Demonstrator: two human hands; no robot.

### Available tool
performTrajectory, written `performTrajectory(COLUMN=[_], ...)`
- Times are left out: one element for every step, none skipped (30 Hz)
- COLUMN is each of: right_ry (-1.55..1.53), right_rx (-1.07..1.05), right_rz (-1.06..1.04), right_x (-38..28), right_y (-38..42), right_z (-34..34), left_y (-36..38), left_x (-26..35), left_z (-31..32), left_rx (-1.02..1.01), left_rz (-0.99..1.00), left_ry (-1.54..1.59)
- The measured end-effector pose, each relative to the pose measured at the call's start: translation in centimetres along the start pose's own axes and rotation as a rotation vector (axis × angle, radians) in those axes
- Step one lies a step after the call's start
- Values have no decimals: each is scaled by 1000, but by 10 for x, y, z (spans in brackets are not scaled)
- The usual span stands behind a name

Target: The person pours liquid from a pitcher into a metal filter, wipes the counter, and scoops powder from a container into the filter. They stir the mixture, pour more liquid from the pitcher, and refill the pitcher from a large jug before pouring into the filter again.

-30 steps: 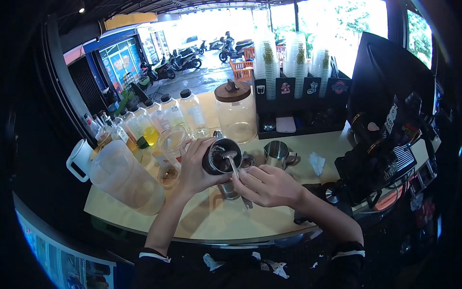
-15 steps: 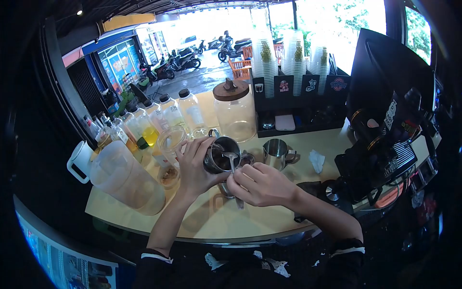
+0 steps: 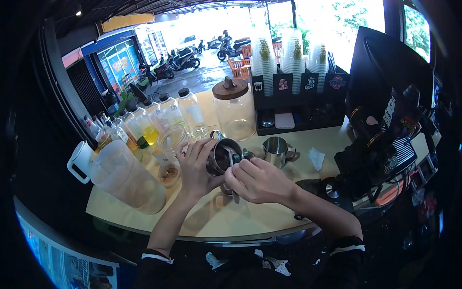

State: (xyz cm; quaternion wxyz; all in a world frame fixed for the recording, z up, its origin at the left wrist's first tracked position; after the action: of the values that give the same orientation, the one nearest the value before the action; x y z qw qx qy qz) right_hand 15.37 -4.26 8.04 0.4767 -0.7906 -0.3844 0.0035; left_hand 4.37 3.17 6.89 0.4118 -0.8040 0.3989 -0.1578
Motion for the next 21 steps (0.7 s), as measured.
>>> performTrajectory(right_ry=[-4, -4, -6, -8, -9, 40, 89, 88, 78, 67, 65, 48, 31, 31, -5, -42, -45, -92, -138, -139, -89], right_rx=[-1, -2, 24, 50, 48, 36, 24, 22, 68, 114, 112, 95, 79, 77, 61, 45, 43, 58, 74, 73, 72], right_rz=[-3, -4, 14, 32, 32, 17, 2, 2, 8, 14, 14, 12, 10, 9, 13, 16, 15, 19, 23, 23, 41], right_x=[-1, -1, 0, 1, 0, -2, -4, -4, -1, 0, -2, -4, -5, -6, -6, -6, -6, -5, -4, -2, 1], right_y=[0, 1, 1, 1, 1, 1, 1, 1, 0, 0, 0, 0, 0, 1, 2, 3, 5, 8, 9, 9, 8], right_z=[-1, -1, -3, -6, -7, -7, -7, -8, -12, -16, -17, -16, -16, -15, -14, -12, -11, -11, -12, -13, -13], left_y=[0, 1, 2, 3, 3, 4, 4, 5, 6, 6, 7, 8, 8, 8, 8, 8, 9, 10, 11, 11, 10], left_x=[1, 1, 0, 0, -1, -2, -3, -3, -2, -2, -2, -3, -4, -4, -4, -5, -6, -8, -9, -9, -9], left_z=[0, 0, 0, 0, 0, 0, 0, 0, 0, 0, 1, 1, 1, 1, 1, 1, 2, 3, 4, 2, 0], left_rx=[-6, -6, 2, 9, 9, 14, 20, 20, 24, 27, 26, 39, 53, 52, 54, 55, 54, 57, 60, 60, 42], left_rz=[2, 0, -8, -18, -20, -28, -36, -37, -37, -37, -40, -44, -48, -49, -60, -71, -74, -76, -78, -79, -92], left_ry=[8, 8, 17, 27, 28, 41, 54, 55, 59, 63, 64, 66, 68, 69, 85, 101, 101, 109, 118, 118, 145])
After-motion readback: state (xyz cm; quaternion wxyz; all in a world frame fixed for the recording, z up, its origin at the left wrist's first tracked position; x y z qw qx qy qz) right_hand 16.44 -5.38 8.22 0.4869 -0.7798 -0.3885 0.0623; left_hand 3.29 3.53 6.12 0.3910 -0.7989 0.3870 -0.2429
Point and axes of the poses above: each hand's wrist, its own y-axis away from the middle knuckle, its own z-axis out of the palm, x = y × z, the point moved 8 cm from there along -y, towards the middle knuckle, and after that the axes turned 11 degrees about z, right-handed, at the moved point
